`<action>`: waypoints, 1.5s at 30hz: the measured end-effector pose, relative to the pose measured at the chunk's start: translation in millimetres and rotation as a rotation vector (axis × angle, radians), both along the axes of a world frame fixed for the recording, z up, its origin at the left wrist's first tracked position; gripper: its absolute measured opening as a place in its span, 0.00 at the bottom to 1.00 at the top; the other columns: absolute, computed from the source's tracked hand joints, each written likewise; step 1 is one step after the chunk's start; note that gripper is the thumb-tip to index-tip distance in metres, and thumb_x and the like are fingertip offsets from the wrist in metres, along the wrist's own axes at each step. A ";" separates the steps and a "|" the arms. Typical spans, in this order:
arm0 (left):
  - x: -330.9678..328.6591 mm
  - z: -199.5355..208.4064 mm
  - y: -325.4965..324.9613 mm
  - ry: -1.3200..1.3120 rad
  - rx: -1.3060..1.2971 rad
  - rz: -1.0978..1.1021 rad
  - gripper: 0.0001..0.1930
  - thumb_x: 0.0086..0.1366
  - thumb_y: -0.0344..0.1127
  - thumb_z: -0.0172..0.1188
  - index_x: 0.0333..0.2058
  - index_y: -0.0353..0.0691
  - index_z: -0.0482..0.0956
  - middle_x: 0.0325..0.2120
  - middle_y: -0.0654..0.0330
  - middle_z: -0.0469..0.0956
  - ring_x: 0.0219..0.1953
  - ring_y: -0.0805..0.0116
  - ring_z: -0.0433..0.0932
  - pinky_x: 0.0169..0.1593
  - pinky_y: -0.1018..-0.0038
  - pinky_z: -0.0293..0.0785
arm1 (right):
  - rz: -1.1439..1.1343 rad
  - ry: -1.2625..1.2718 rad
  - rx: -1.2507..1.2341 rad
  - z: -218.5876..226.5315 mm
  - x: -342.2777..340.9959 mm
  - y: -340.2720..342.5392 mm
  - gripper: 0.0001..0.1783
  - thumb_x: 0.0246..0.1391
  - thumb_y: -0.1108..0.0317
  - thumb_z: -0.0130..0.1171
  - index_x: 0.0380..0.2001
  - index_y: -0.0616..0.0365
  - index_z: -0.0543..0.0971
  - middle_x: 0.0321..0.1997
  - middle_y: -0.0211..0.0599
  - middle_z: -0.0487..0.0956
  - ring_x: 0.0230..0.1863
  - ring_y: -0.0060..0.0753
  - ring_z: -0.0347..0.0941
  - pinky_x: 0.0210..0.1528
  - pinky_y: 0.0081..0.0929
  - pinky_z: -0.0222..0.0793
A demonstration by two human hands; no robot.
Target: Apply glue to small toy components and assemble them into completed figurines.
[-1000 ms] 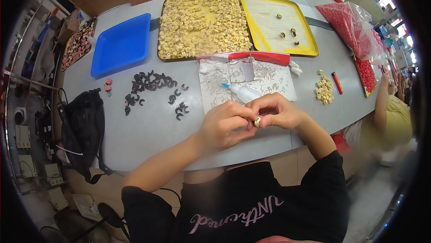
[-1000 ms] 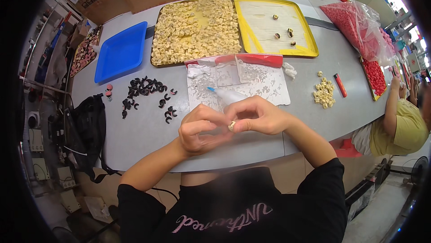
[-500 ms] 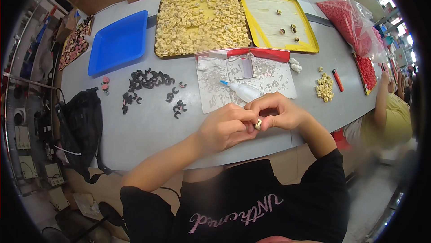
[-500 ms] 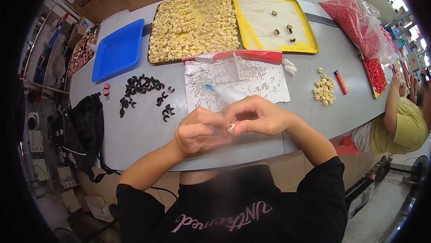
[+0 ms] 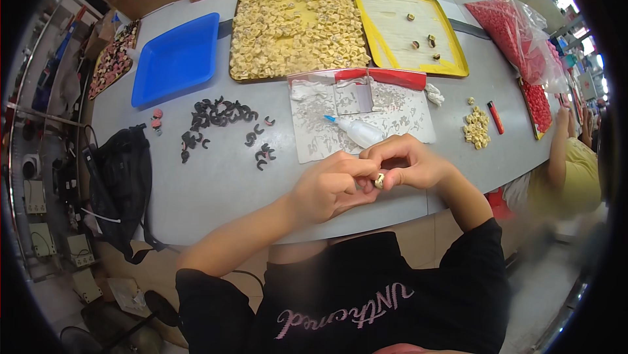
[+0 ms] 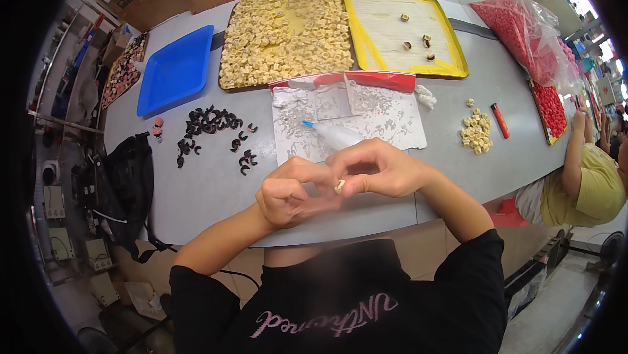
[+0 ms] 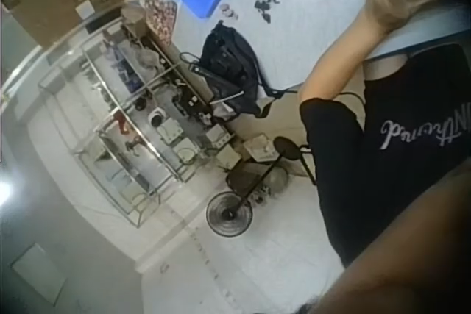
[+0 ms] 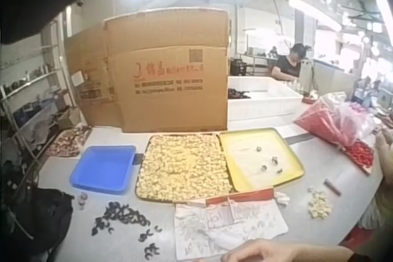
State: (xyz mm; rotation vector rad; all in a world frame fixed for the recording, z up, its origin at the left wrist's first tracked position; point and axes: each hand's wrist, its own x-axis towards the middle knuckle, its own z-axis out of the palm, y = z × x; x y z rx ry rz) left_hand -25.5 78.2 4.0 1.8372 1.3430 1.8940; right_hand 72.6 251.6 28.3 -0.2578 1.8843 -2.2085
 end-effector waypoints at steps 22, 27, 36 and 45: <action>-20.6 -5.0 17.3 -1.107 -0.418 -0.399 0.20 0.53 0.21 0.62 0.34 0.42 0.56 0.38 0.55 0.70 0.43 0.69 0.74 0.48 0.73 0.74 | -0.370 0.579 0.604 -7.4 -10.4 3.7 0.12 0.44 0.70 0.61 0.36 0.59 0.79 0.40 0.39 0.77 0.46 0.42 0.72 0.50 0.35 0.66; -23.7 -9.8 17.0 -1.135 -0.456 -0.455 0.18 0.55 0.24 0.61 0.34 0.42 0.58 0.40 0.55 0.70 0.43 0.70 0.73 0.48 0.72 0.73 | -0.395 0.535 0.560 -6.9 -10.0 4.0 0.11 0.49 0.65 0.61 0.33 0.60 0.78 0.37 0.39 0.78 0.43 0.40 0.72 0.49 0.36 0.66; -22.9 -12.5 17.5 -1.164 -0.466 -0.407 0.17 0.55 0.28 0.61 0.32 0.44 0.58 0.34 0.62 0.69 0.39 0.75 0.71 0.46 0.76 0.70 | -0.453 0.525 0.559 -4.7 -9.4 -4.0 0.14 0.41 0.76 0.63 0.36 0.62 0.78 0.39 0.40 0.78 0.42 0.40 0.74 0.45 0.31 0.68; -22.1 -15.7 16.9 -1.147 -0.473 -0.425 0.18 0.56 0.28 0.61 0.31 0.45 0.57 0.36 0.59 0.71 0.40 0.74 0.72 0.42 0.77 0.69 | -0.438 0.578 0.647 -7.2 -9.2 -3.3 0.14 0.41 0.76 0.63 0.35 0.62 0.78 0.36 0.40 0.79 0.39 0.40 0.75 0.42 0.29 0.70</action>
